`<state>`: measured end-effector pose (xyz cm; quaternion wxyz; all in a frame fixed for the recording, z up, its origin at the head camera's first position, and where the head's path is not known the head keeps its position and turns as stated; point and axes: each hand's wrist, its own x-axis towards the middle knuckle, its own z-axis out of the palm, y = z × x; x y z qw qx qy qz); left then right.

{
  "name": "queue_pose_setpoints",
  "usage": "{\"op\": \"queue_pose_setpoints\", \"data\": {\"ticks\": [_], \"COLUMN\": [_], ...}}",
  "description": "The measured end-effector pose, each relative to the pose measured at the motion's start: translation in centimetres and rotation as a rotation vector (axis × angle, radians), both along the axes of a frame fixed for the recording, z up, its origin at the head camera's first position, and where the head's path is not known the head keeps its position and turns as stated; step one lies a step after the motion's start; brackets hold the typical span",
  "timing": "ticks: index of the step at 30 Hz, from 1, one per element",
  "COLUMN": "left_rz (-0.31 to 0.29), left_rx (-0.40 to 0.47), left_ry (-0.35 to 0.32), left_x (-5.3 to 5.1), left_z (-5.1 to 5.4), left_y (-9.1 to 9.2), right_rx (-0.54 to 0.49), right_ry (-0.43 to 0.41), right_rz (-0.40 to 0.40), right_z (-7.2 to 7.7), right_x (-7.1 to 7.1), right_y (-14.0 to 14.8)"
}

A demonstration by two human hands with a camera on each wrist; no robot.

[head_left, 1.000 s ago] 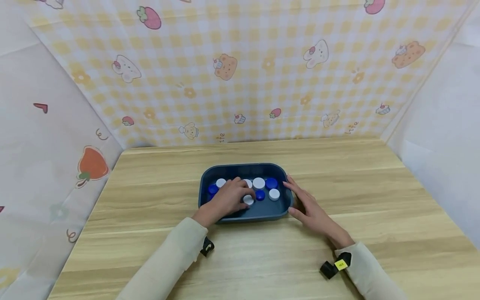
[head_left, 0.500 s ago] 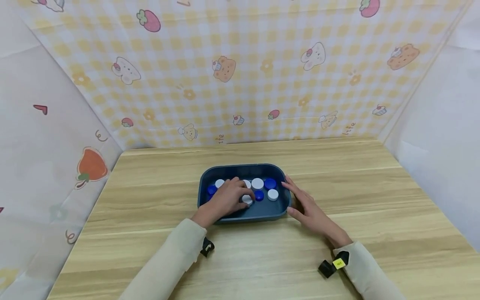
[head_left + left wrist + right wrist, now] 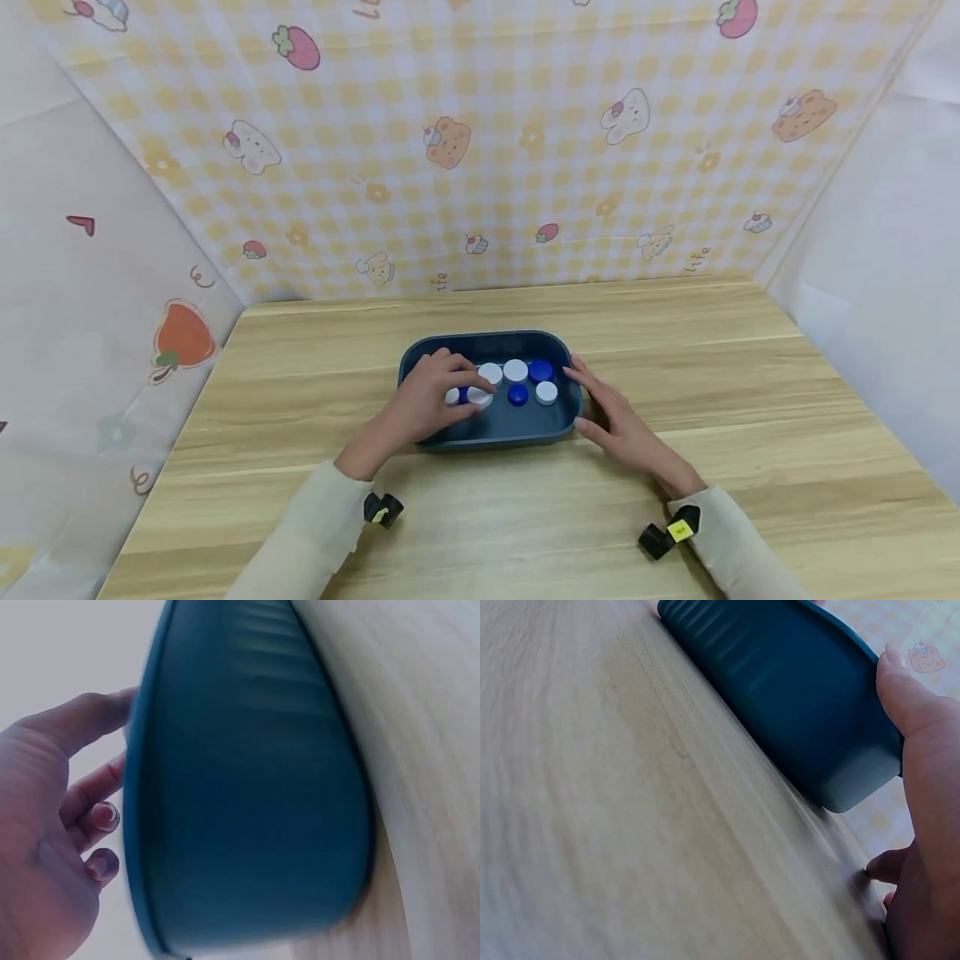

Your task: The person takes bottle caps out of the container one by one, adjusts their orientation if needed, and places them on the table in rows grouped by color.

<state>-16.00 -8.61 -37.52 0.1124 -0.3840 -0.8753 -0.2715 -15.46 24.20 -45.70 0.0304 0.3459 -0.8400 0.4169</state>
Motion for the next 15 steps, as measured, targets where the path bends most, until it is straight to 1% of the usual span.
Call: {"op": "queue_pose_setpoints", "data": {"ticks": [3, 7, 10, 12, 15], "left_rz": [-0.025, -0.043, -0.027, -0.005, 0.022], "left_rx": [0.044, 0.061, 0.097, 0.155, 0.247], "left_ry": [0.011, 0.068, 0.122, 0.155, 0.178], "left_x": [0.6, 1.7, 2.5, 2.9, 3.6], "left_z": [0.0, -0.2, -0.2, -0.1, 0.0], "left_y": [-0.8, -2.2, -3.6, -4.5, -5.4], "right_rx": [-0.009, -0.017, -0.015, -0.015, -0.015], "right_ry": [0.008, 0.008, 0.006, 0.007, 0.012], "right_rz": [0.003, 0.01, 0.016, 0.017, 0.012], "right_z": [-0.1, -0.3, -0.3, -0.2, -0.1], "right_x": [0.0, 0.0, 0.0, 0.0, -0.1], "right_y": [0.0, 0.0, -0.1, -0.1, 0.0]}}
